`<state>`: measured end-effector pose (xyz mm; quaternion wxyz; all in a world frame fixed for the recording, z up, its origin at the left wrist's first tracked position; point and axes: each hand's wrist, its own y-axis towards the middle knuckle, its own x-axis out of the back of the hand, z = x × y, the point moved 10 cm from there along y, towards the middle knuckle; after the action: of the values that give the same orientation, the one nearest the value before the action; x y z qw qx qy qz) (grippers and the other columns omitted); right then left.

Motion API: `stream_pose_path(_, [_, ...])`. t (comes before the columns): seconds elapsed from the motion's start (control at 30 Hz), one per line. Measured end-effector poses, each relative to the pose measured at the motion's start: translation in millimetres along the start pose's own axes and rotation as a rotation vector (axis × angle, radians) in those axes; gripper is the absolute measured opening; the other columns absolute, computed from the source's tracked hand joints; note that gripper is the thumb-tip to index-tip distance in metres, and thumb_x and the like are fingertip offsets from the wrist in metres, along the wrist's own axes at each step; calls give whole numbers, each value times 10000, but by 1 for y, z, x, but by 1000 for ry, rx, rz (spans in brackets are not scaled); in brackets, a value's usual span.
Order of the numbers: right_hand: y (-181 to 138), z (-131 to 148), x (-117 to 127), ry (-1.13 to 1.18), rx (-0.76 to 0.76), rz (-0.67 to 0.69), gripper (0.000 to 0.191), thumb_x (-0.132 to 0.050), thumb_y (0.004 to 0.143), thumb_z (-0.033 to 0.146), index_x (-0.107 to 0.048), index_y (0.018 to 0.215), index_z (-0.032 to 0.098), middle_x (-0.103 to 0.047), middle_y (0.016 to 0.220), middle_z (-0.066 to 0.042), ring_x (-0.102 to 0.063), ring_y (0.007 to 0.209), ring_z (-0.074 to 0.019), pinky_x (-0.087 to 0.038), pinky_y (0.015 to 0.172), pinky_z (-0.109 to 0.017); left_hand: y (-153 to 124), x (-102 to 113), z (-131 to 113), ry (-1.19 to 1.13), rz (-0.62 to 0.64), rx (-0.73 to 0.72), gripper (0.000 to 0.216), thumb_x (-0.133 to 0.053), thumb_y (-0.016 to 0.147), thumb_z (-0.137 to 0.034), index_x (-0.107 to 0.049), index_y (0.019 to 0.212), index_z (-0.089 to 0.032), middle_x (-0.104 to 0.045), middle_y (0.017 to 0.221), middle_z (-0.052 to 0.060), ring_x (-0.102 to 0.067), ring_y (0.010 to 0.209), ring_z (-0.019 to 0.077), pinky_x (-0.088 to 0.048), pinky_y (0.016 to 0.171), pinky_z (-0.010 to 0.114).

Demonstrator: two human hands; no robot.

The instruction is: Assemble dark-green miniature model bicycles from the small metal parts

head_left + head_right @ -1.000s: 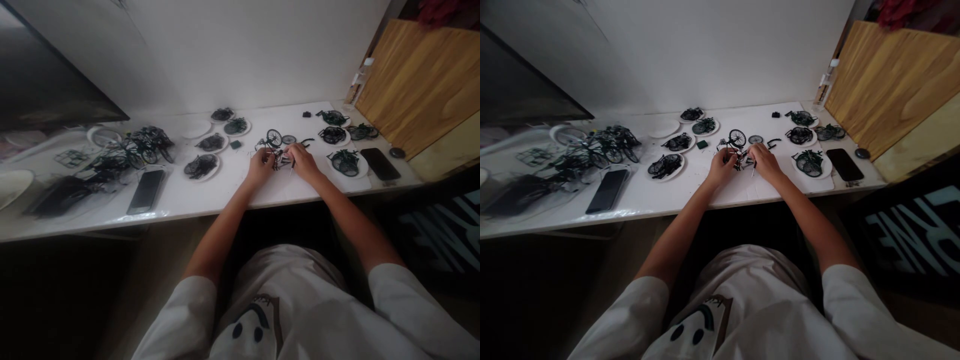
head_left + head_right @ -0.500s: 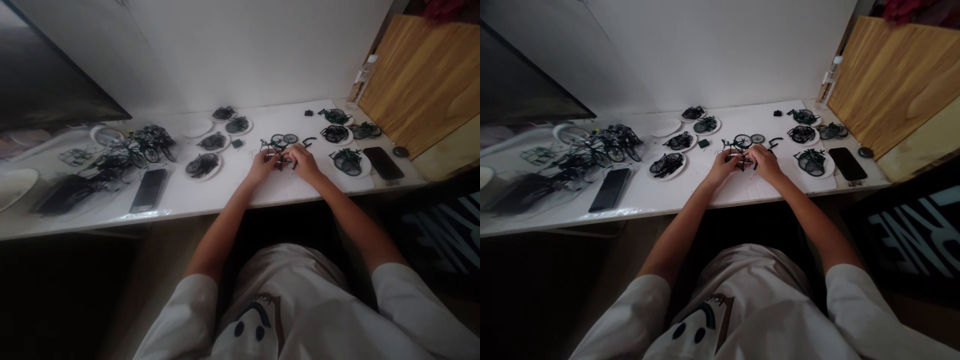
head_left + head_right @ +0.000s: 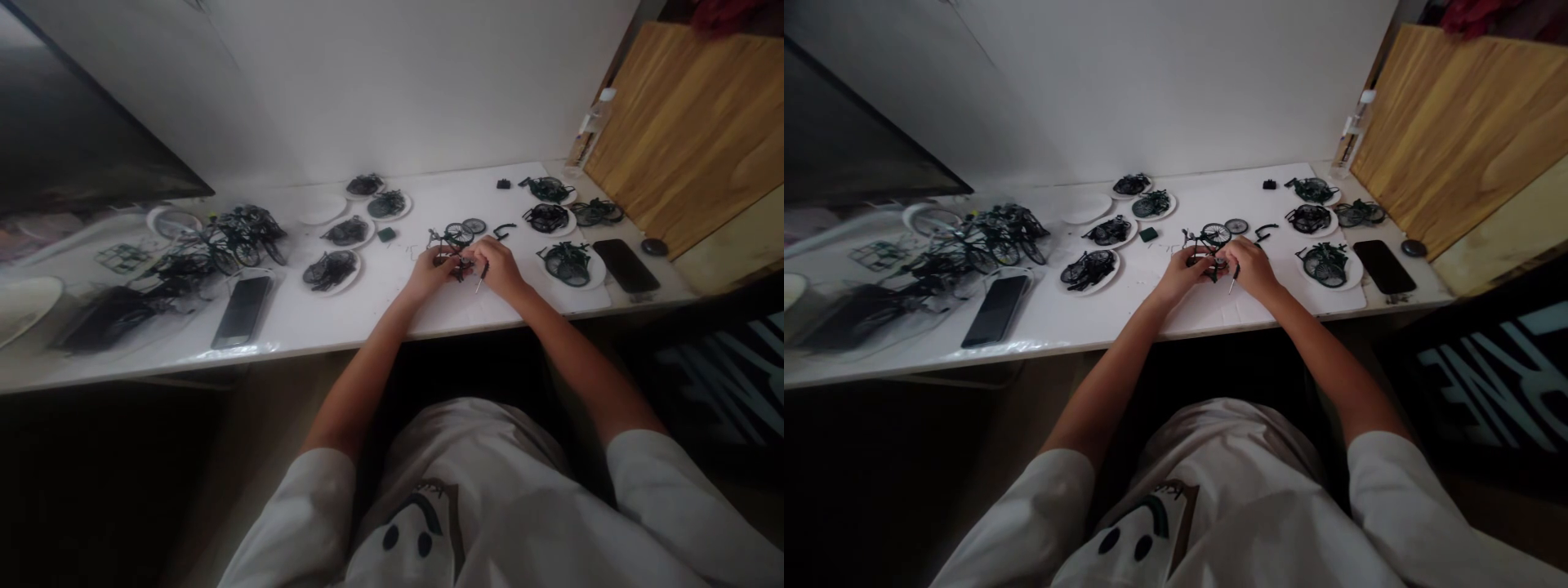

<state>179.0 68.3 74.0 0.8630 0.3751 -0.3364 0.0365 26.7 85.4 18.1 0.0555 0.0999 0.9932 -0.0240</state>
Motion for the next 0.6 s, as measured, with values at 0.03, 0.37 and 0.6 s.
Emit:
stream_pose_path(0.03, [1, -1, 1, -7, -18, -12, 344, -501, 981, 148, -289, 769, 316, -742, 928, -72, -739, 995, -252, -587, 929, -425, 0, -1, 0, 2, 7, -1, 193, -757, 1024, -146, -724, 1212, -117, -862, 1057, 127, -851, 841, 172, -695, 792, 287])
stream_pose_path(0.37, [2, -4, 9, -27, -88, -64, 420, -524, 1082, 449, -260, 784, 314, -614, 832, -54, -625, 873, -258, -562, 867, -439, 3, -3, 1, -9, 77, -68, 313, -853, 998, -262, -726, 1259, -146, -868, 1063, 117, -848, 833, 182, -705, 805, 319])
stream_pose_path(0.6, [4, 0, 4, -142, -79, 9, 408, -475, 1127, 419, -243, 808, 315, -584, 831, -60, -598, 935, -269, -537, 886, -432, 2, -3, -2, -13, 70, -78, 385, -917, 953, -330, -731, 1239, -152, -863, 947, 82, -839, 811, 181, -692, 791, 311])
